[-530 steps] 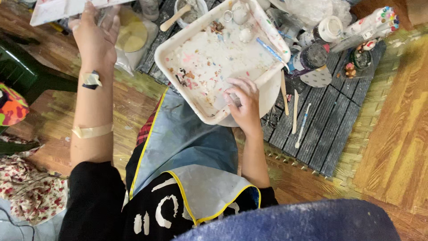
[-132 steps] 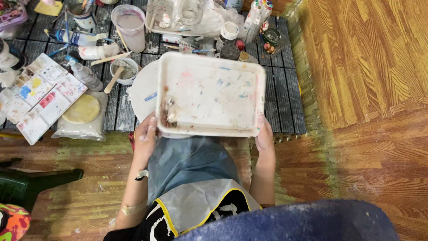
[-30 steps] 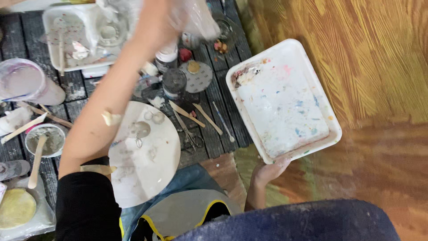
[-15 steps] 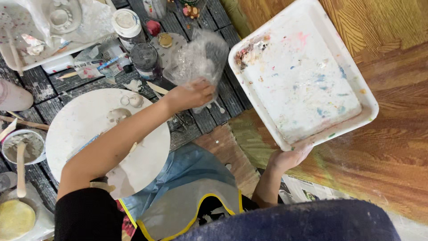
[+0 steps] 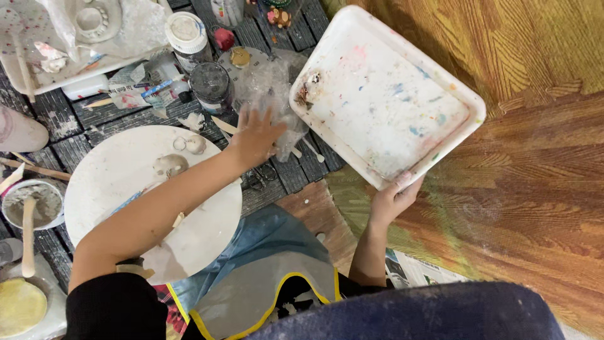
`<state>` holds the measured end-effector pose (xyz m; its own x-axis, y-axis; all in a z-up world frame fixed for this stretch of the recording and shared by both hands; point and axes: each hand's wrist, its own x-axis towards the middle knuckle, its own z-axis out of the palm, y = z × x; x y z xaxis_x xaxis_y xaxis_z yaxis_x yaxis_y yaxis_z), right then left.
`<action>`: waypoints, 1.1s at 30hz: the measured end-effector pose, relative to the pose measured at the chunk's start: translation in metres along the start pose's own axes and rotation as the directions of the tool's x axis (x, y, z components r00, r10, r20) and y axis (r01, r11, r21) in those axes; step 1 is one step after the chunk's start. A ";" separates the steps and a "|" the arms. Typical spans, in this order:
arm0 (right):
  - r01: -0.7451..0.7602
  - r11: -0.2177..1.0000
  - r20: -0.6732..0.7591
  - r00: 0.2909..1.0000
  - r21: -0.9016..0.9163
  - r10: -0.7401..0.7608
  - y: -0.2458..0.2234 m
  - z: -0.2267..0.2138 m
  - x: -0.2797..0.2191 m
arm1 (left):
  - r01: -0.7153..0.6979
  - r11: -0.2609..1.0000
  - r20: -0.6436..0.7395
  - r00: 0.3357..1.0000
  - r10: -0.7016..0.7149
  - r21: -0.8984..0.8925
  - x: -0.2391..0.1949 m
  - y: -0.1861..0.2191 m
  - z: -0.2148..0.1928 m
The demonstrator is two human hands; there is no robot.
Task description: The person scrapes dried paint from a compartmentalized paint tray using a small tool, then wipes the tray with a cloth. The person handles the tray and a cleaning cloth while seated on the floor.
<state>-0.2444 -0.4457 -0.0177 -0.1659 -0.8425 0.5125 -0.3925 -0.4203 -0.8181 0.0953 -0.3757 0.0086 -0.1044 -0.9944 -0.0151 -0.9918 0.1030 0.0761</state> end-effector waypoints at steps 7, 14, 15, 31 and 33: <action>0.081 0.997 -0.053 0.995 0.021 -0.079 -0.003 0.002 0.039 | 0.121 0.890 -0.024 0.989 -0.147 -0.441 0.041 0.021 0.032; 0.369 0.900 -0.018 0.923 -0.233 -0.384 0.019 -0.001 0.072 | 0.037 0.940 0.027 0.999 -0.029 -0.339 0.089 0.042 0.050; 0.395 0.890 -0.037 0.910 -0.229 -0.413 0.020 0.001 0.070 | 0.035 0.945 0.045 0.999 -0.021 -0.326 0.085 0.037 0.049; 0.578 0.768 0.055 0.807 -0.277 -0.587 0.007 0.008 0.083 | -0.007 0.979 -0.062 0.998 -0.006 -0.205 0.058 0.018 0.013; 0.580 0.735 0.050 0.796 -0.351 -0.603 0.022 0.007 0.086 | 0.024 0.984 -0.045 0.998 -0.033 -0.175 0.058 0.016 0.006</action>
<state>-0.2608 -0.5295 0.0070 0.1500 -0.4338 0.8884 -0.7023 -0.6793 -0.2131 0.0726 -0.4313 0.0035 -0.0686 -0.9973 0.0274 -0.9657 0.0733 0.2491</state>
